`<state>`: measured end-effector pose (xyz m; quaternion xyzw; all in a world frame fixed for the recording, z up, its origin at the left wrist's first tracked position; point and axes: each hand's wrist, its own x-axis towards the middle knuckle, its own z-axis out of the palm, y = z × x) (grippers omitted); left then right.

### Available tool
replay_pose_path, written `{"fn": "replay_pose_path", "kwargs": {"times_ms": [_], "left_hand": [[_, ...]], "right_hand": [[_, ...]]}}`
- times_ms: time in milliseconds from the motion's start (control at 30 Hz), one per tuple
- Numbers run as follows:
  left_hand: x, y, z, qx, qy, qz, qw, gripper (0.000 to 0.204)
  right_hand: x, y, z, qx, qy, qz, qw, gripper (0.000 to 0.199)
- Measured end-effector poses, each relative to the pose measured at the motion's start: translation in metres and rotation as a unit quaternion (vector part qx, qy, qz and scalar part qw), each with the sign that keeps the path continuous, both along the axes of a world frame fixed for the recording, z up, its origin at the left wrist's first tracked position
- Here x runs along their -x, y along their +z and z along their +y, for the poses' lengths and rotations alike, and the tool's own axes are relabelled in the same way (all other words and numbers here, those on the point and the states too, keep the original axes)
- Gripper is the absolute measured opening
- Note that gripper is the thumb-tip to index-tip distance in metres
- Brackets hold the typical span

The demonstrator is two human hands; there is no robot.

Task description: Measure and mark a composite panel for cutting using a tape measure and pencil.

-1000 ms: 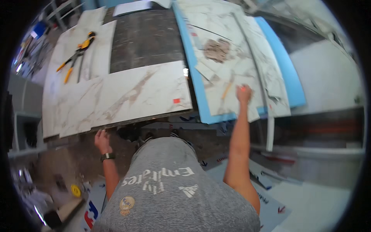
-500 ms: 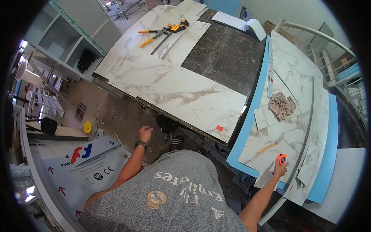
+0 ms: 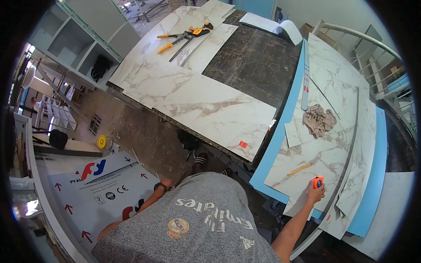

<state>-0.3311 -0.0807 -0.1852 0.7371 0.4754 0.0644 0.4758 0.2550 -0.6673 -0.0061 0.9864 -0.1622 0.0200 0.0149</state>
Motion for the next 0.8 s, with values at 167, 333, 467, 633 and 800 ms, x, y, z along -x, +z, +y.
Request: {"fn": "replay_pose_path", "kwargs": {"times_ms": [167, 333, 467, 633, 800], "left_hand": [[-0.06, 0.01, 0.022, 0.021, -0.042, -0.034, 0.998, 0.048], [-0.121, 0.013, 0.028, 0.15, 0.042, 0.18, 0.971, 0.046], [-0.119, 0.013, 0.025, 0.116, 0.008, 0.184, 0.976, 0.047], [-0.103, 0.001, 0.014, 0.108, -0.043, 0.226, 0.967, 0.048], [-0.064, -0.031, 0.001, -0.06, -0.13, -0.01, 0.99, 0.045]], "right_hand": [[-0.009, -0.005, -0.004, 0.026, 0.044, 0.001, 0.999, 0.08], [-0.021, -0.01, -0.027, -0.01, 0.065, -0.101, 0.993, 0.072], [-0.021, 0.032, -0.018, -0.262, 0.02, -0.27, 0.926, 0.063], [-0.002, 0.107, 0.025, -0.766, 0.023, -0.246, 0.593, 0.061], [0.048, 0.152, 0.098, -0.895, 0.047, -0.136, 0.422, 0.06]]}}
